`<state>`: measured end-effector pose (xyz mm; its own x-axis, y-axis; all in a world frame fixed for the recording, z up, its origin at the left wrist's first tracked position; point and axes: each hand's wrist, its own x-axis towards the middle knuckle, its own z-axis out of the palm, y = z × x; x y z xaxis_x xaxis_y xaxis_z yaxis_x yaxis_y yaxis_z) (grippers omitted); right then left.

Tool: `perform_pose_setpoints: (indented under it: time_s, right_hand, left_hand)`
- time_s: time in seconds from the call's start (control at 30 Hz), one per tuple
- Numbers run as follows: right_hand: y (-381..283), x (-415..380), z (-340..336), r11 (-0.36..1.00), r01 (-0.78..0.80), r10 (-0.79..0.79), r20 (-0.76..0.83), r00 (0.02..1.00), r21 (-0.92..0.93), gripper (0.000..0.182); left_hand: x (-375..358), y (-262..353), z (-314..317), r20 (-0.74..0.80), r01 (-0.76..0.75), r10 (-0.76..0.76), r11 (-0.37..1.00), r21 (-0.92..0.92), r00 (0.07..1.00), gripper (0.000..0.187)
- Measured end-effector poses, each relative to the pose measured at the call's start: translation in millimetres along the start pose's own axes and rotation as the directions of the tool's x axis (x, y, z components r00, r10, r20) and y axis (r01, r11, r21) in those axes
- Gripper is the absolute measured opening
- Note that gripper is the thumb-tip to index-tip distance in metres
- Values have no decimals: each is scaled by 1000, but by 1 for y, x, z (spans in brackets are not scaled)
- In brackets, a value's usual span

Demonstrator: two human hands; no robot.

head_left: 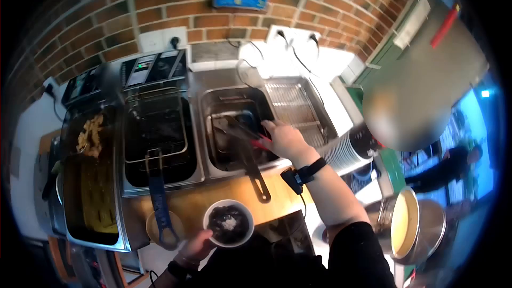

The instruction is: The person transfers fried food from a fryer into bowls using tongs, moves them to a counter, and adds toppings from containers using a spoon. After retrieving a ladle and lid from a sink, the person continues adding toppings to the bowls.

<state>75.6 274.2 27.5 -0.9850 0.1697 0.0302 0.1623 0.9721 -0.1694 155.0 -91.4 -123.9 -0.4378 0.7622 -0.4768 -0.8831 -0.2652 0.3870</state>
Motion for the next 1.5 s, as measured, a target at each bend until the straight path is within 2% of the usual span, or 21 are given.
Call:
perform_pose_setpoints:
  time_s: [0.03,0.07,0.1,0.2,0.23,0.3,0.33,0.4,0.43,0.63,0.7,0.77,0.83,0.9,0.93,1.03,1.1,1.23,1.33,1.47,1.5]
  right_hand:
    - [4,-15,-4,996,90,-87,-149,985,16,42]
    - [-4,-37,-22,991,50,-33,-138,990,126,39]
    - [-2,-61,-30,970,83,-35,-209,977,227,39]
    - [-4,-137,-26,907,111,34,-334,942,407,33]
    - [-3,-165,-21,851,86,74,-281,957,518,30]
    - [-2,-222,-5,741,-11,125,-122,985,672,23]
    - [-4,-252,-6,684,-148,176,35,984,714,23]
    - [2,-310,37,574,-178,194,79,978,799,21]
    - [2,-339,47,490,-267,199,192,961,830,20]
    - [-2,-494,115,207,-399,405,293,866,893,18]
    - [-8,-563,128,-358,-418,562,550,618,835,19]
    - [-19,-634,147,-618,-147,681,619,391,772,15]
    - [-30,-695,164,-564,20,825,563,38,825,14]
    - [-32,-751,175,-485,425,783,596,-179,764,17]
    - [-31,-763,165,-391,465,764,562,-317,794,22]
    - [-3,-793,169,-268,492,779,487,-396,828,21]
    - [9,-808,169,-269,450,844,433,-316,852,15]
    - [10,-837,175,-203,395,801,384,-459,896,11]
    - [-7,-889,190,-93,384,734,324,-597,919,8]
    - [-25,-965,195,30,431,613,324,-721,902,8]
    - [-26,-981,195,54,429,583,321,-746,902,9]
  left_hand:
    - [1,-2,-3,-8,61,-61,998,11,998,41]
    - [2,-1,2,18,76,-77,996,50,997,44]
    - [3,0,3,5,86,-88,975,206,996,59]
    - [10,-5,14,89,59,-75,984,166,993,70]
    - [14,-4,16,150,59,-100,965,255,984,73]
    - [17,-17,2,181,141,-143,990,24,973,74]
    - [18,-23,-2,171,156,-161,987,42,972,74]
    - [17,-33,14,161,169,-189,977,129,969,70]
    - [18,-43,21,172,206,-232,966,156,957,70]
    - [27,-105,61,142,310,-358,909,279,923,66]
    - [30,-139,73,194,365,-461,848,385,866,67]
    - [32,-183,84,197,405,-517,812,420,833,68]
    - [30,-230,100,209,474,-608,754,454,766,67]
    - [28,-277,116,230,503,-693,675,540,683,62]
    - [27,-301,120,224,507,-711,653,563,667,57]
    - [22,-371,138,173,539,-805,521,662,567,51]
    - [12,-413,155,144,529,-827,470,706,543,43]
    - [9,-488,161,60,532,-863,362,765,502,30]
    - [0,-550,170,21,576,-882,326,750,471,36]
    - [-41,-631,198,79,475,-864,347,809,497,33]
    - [-43,-655,192,74,384,-858,303,872,509,56]
